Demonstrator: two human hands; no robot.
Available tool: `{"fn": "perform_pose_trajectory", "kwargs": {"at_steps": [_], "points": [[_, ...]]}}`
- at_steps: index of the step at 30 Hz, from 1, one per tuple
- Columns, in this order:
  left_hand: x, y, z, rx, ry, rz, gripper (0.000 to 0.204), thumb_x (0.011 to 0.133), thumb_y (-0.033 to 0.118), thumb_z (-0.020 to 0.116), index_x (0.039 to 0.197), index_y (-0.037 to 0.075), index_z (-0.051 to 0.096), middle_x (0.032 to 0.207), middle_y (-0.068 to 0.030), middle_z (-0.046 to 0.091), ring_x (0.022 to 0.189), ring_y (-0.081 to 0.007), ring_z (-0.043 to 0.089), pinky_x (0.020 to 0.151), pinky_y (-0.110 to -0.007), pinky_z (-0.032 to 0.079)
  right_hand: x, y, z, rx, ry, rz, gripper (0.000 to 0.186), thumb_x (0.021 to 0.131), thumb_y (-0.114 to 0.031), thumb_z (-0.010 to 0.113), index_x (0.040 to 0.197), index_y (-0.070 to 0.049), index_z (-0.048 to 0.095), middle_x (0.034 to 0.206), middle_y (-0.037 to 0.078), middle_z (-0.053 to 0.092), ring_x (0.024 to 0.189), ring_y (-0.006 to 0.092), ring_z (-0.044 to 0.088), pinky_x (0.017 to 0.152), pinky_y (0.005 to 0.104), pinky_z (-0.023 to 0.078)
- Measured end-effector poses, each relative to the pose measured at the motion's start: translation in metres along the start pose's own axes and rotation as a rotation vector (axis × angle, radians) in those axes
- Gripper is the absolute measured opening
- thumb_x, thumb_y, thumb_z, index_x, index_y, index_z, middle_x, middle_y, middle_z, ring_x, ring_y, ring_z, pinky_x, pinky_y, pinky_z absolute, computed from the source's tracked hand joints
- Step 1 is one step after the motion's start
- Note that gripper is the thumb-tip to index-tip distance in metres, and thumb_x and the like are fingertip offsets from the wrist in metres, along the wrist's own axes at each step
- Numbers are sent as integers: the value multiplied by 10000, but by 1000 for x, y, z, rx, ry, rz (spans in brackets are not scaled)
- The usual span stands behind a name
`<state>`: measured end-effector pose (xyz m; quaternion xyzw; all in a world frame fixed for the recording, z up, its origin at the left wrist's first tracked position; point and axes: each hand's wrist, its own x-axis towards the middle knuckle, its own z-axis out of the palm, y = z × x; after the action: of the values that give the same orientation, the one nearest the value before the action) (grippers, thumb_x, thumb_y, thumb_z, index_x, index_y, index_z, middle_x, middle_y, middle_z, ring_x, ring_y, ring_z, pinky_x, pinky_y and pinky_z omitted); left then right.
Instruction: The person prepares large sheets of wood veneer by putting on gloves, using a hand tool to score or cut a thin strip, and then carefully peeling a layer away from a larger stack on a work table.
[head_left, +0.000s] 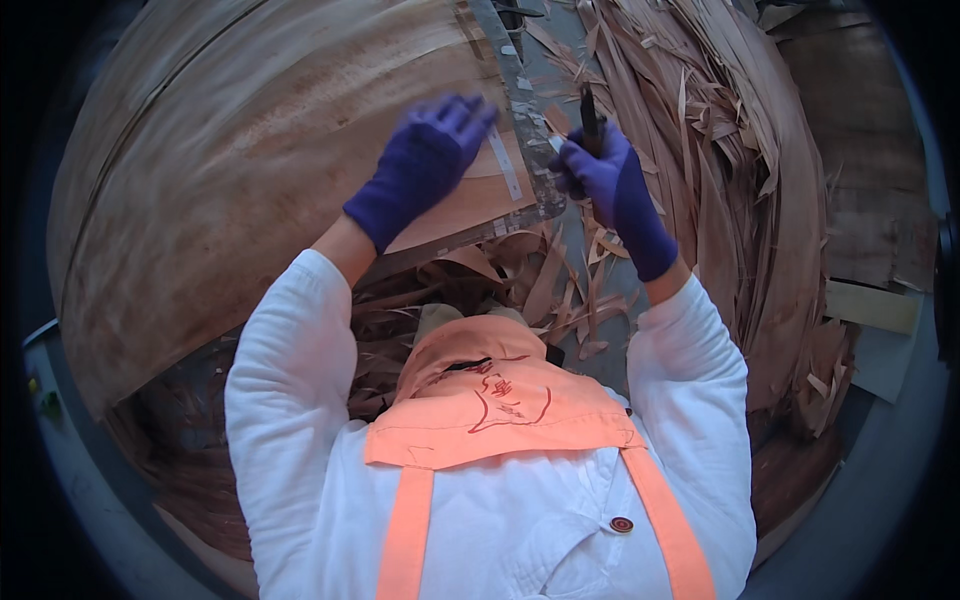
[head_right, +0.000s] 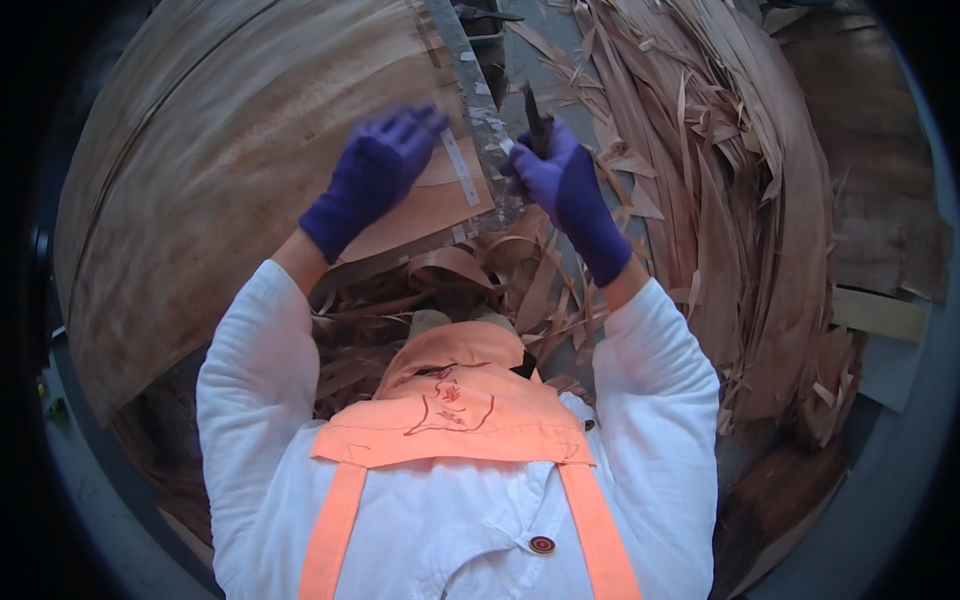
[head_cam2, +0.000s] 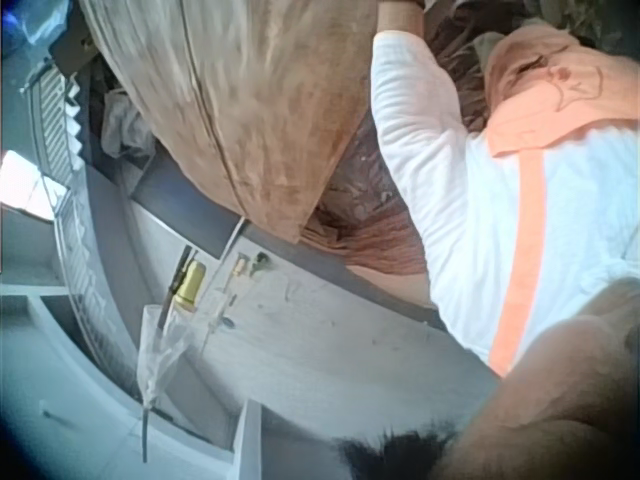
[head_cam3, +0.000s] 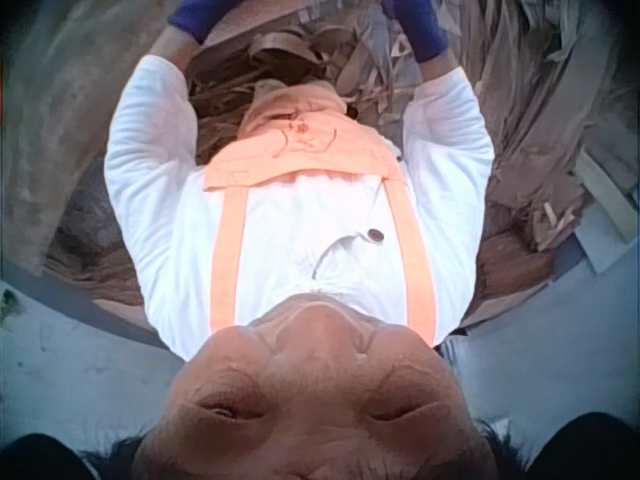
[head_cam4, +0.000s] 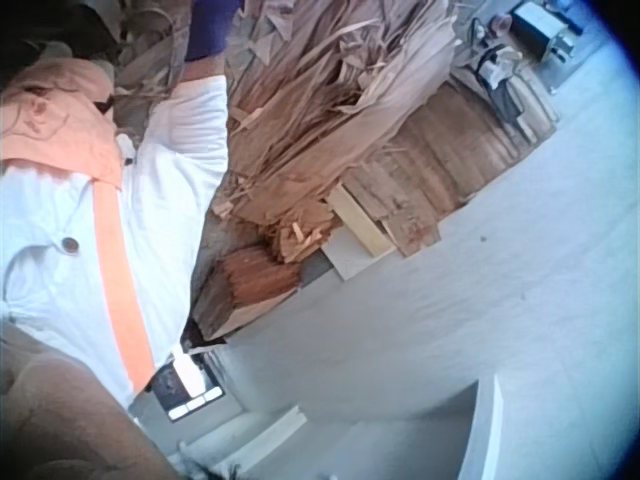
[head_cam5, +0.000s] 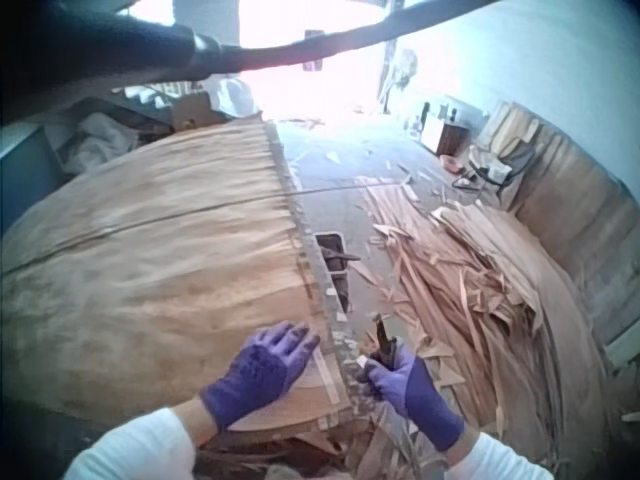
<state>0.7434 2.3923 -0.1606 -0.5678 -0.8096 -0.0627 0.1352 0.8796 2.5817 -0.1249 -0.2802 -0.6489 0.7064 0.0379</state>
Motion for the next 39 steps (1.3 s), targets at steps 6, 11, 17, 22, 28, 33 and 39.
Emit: {"fn": "perform_pose_trajectory", "kwargs": {"at_steps": [6,11,17,22,28,33,39], "points": [[11,-21,37,109,64,-332,567,875,420,479,1322,73,441,1378,-167,411,1313,-291,345,1076,-431,231,61,-17,36,16,-48,-64,181,858,-106,582,980,-16,483,764,94,627,546,115,573,455,248,452],[11,-22,36,6,147,-322,562,853,396,519,1288,43,472,1346,-173,445,1275,-300,392,1067,-444,250,87,-19,60,-36,-19,-20,175,862,-126,588,965,-13,503,770,94,638,540,116,578,460,247,457],[12,-22,35,-34,189,-321,539,837,378,549,1243,26,516,1312,-173,479,1241,-301,431,1056,-448,268,111,-24,86,-217,-1,-6,170,849,-114,586,957,-7,509,743,93,640,528,123,594,446,246,462],[12,-24,34,-43,207,-322,532,842,386,540,1231,23,530,1296,-170,497,1232,-298,442,1050,-447,276,152,6,78,-693,25,-87,242,690,-185,676,816,20,658,797,199,664,677,314,659,671,361,525],[10,-25,34,-45,212,-332,542,847,392,526,1242,21,523,1299,-164,499,1237,-292,437,1055,-439,274,145,-25,84,-1009,-55,-6,310,717,-277,640,824,11,677,837,211,659,812,344,650,748,392,507],[10,-23,34,-56,237,-334,538,843,388,532,1236,20,527,1296,-163,501,1239,-286,433,1057,-431,271,114,-21,69,-1218,124,-173,417,730,-324,652,979,8,609,920,242,642,909,364,628,799,405,490],[12,-22,27,-40,243,-129,432,824,303,573,1220,129,554,1305,-85,506,1241,-282,426,1030,-463,298,64,-14,-7,-527,-77,66,286,792,-255,667,986,-64,581,833,110,643,671,205,618,607,311,487]]}}
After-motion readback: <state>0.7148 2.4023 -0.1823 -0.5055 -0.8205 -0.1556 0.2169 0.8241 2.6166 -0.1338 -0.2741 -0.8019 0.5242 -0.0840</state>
